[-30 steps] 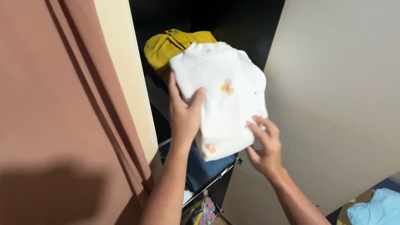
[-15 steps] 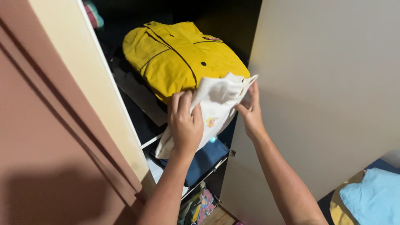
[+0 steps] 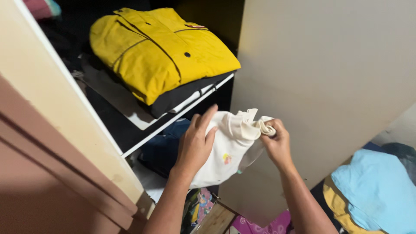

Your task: The person removes various pieces of folded clothing from a closet shelf and places them onto a bed one at a time.

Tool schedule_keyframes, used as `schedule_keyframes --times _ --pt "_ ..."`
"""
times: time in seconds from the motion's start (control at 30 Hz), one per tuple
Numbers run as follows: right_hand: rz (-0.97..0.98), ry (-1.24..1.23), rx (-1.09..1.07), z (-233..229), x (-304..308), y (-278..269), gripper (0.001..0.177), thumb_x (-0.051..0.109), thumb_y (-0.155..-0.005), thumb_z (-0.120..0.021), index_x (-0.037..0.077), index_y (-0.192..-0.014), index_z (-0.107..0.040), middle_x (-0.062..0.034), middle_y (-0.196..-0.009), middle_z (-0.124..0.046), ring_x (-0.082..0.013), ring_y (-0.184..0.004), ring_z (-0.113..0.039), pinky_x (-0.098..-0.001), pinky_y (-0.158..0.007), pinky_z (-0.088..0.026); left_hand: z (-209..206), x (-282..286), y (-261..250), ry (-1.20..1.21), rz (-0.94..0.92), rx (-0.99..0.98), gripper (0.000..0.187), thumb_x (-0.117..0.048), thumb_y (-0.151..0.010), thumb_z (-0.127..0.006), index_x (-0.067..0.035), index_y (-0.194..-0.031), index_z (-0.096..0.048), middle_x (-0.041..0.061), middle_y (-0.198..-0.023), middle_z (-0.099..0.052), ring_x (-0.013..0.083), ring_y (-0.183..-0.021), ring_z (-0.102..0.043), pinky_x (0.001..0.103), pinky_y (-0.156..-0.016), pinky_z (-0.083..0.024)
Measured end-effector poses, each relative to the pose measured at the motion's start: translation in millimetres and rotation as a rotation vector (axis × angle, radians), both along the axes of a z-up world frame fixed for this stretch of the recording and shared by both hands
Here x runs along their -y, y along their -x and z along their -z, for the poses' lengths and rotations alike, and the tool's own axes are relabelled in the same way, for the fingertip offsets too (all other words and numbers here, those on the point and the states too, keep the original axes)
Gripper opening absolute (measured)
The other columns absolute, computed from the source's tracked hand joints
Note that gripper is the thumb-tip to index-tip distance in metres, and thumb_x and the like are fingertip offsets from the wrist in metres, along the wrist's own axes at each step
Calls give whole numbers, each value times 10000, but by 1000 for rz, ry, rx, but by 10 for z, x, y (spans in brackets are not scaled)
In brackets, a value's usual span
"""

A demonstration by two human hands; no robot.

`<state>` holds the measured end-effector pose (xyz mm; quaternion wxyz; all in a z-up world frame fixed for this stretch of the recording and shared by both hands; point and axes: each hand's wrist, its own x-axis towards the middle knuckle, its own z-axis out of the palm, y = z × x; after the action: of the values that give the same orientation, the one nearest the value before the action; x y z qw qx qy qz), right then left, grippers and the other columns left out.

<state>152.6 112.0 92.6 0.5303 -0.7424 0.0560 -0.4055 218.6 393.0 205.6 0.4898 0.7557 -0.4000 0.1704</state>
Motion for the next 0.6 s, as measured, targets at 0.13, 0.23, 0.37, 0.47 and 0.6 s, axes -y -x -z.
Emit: schedule_keyframes --times 0.13,0.23,0.37,0.47,0.6 --pt "195 318 75 -337 62 603 173 11 -820 -775 41 -888 -619 -102 -1280 -565 -207 -1138 -583 -326 -879 -499 252 268 -5 -49 5 -49 167 -93 -912 -676 -36 -1069 -669 174 -1084 -636 390 -969 -671 445 -794 -533" --pt "391 557 62 -626 138 955 190 21 -775 -794 40 -872 -633 -153 -1391 -579 -321 -1218 -552 -395 -938 -490 370 436 -34 185 74 156 111 -45 -868 -692 8 -937 -623 210 -1137 -624 394 -1003 -663 434 -831 -533" --pt "534 827 37 -846 250 1290 243 60 -778 -830 20 -912 -631 -157 -1292 -676 -391 -1315 -543 -470 -1066 -463 312 746 -129 323 202 289 72 19 -883 -633 10 -934 -582 189 -1135 -670 407 -1111 -658 477 -964 -516" --pt "549 666 -320 -940 358 1367 187 95 -802 -839 37 -906 -696 -122 -968 -725 -321 -1048 -638 -413 -934 -507 242 971 -181 272 248 88 51 -8 -921 -626 7 -957 -593 186 -984 -681 375 -940 -685 460 -816 -525" --pt "425 569 -318 -1158 474 1469 409 113 -804 -790 77 -1202 -705 -122 -1061 -741 -251 -971 -716 -373 -834 -547 204 1171 -250 172 244 137 84 -60 -958 -630 -19 -1031 -621 180 -925 -697 393 -858 -691 461 -691 -529"
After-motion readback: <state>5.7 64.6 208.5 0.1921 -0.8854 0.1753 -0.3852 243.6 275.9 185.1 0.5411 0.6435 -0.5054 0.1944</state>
